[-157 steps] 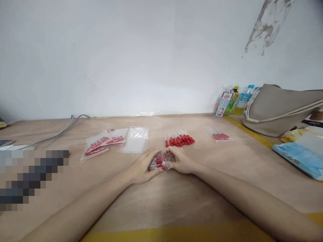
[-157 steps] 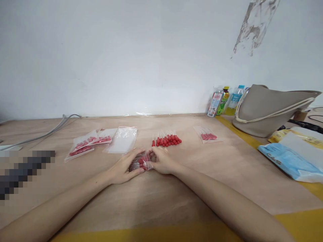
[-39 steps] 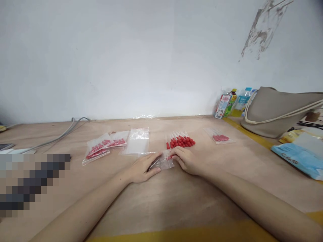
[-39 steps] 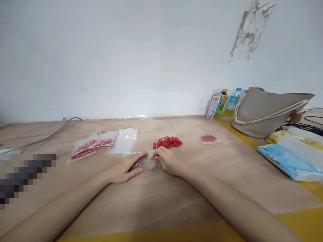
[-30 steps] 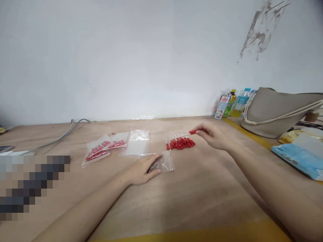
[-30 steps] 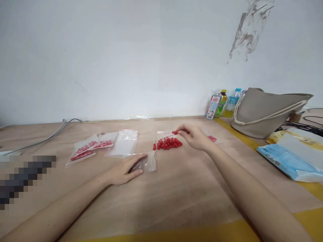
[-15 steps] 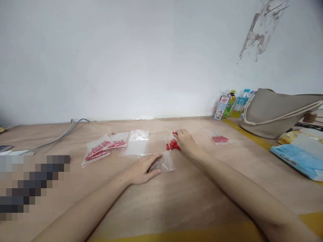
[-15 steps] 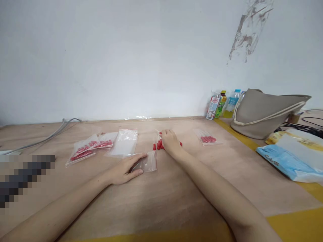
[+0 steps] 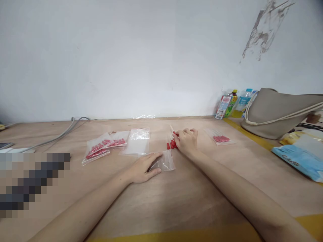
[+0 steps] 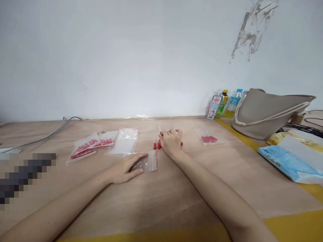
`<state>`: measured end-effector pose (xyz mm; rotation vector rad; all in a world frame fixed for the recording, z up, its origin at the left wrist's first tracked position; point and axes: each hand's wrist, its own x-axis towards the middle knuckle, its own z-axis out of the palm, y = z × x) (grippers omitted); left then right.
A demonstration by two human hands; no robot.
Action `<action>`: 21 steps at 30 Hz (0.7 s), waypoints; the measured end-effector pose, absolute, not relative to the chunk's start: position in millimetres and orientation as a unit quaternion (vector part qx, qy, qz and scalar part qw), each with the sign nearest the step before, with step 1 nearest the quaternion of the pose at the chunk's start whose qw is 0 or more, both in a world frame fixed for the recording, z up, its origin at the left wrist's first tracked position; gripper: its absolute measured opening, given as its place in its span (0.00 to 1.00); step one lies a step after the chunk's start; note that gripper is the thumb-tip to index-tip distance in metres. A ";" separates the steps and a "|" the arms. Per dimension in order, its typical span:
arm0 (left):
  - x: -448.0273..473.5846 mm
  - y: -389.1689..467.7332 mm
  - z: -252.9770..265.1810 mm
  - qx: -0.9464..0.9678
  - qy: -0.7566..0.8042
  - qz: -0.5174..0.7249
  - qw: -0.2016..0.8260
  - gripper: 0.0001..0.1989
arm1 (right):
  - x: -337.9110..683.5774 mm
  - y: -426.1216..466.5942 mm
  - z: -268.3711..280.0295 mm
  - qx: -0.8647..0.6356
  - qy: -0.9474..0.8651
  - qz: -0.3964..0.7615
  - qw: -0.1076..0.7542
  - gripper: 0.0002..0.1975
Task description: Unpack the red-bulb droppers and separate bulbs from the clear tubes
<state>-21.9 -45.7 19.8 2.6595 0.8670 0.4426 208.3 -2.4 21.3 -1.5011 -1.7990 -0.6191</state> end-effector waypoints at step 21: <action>-25.2 -46.4 19.0 0.924 0.309 0.138 0.179 0.37 | 204.5 -71.4 8.4 -0.272 -0.911 0.002 0.311 0.11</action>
